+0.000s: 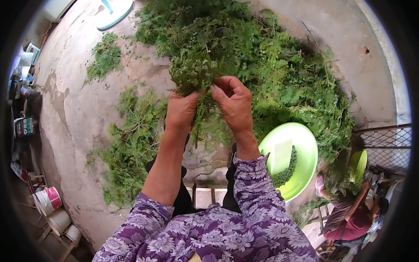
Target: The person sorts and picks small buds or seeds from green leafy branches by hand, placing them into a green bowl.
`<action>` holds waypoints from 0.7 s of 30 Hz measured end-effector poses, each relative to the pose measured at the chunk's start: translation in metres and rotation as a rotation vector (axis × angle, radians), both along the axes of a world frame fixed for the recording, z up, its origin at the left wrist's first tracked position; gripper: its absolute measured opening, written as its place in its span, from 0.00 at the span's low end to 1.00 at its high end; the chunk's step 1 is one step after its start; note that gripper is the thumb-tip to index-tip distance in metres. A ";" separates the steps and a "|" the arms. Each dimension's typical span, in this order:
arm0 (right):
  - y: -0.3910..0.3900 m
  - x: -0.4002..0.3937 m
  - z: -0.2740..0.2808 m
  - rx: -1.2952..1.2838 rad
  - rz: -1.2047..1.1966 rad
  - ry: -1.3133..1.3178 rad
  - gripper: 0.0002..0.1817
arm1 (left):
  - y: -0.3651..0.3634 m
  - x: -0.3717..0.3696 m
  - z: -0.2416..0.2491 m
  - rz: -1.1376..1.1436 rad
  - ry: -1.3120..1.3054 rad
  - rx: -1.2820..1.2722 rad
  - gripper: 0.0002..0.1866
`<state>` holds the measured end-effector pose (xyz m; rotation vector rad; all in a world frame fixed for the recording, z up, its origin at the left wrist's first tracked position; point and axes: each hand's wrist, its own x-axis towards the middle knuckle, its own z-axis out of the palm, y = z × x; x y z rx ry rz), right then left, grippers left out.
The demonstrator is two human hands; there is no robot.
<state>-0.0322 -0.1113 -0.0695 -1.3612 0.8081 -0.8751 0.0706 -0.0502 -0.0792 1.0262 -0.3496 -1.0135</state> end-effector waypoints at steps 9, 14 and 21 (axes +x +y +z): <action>-0.014 -0.018 -0.014 -0.045 -0.018 0.047 0.06 | -0.006 -0.020 -0.002 -0.131 -0.209 0.113 0.10; -0.019 -0.035 -0.017 -0.119 0.024 0.123 0.06 | -0.009 -0.024 0.003 -0.163 -0.142 0.077 0.11; -0.025 -0.051 -0.001 0.052 -0.027 0.109 0.05 | -0.015 -0.034 0.005 -0.242 0.062 0.271 0.10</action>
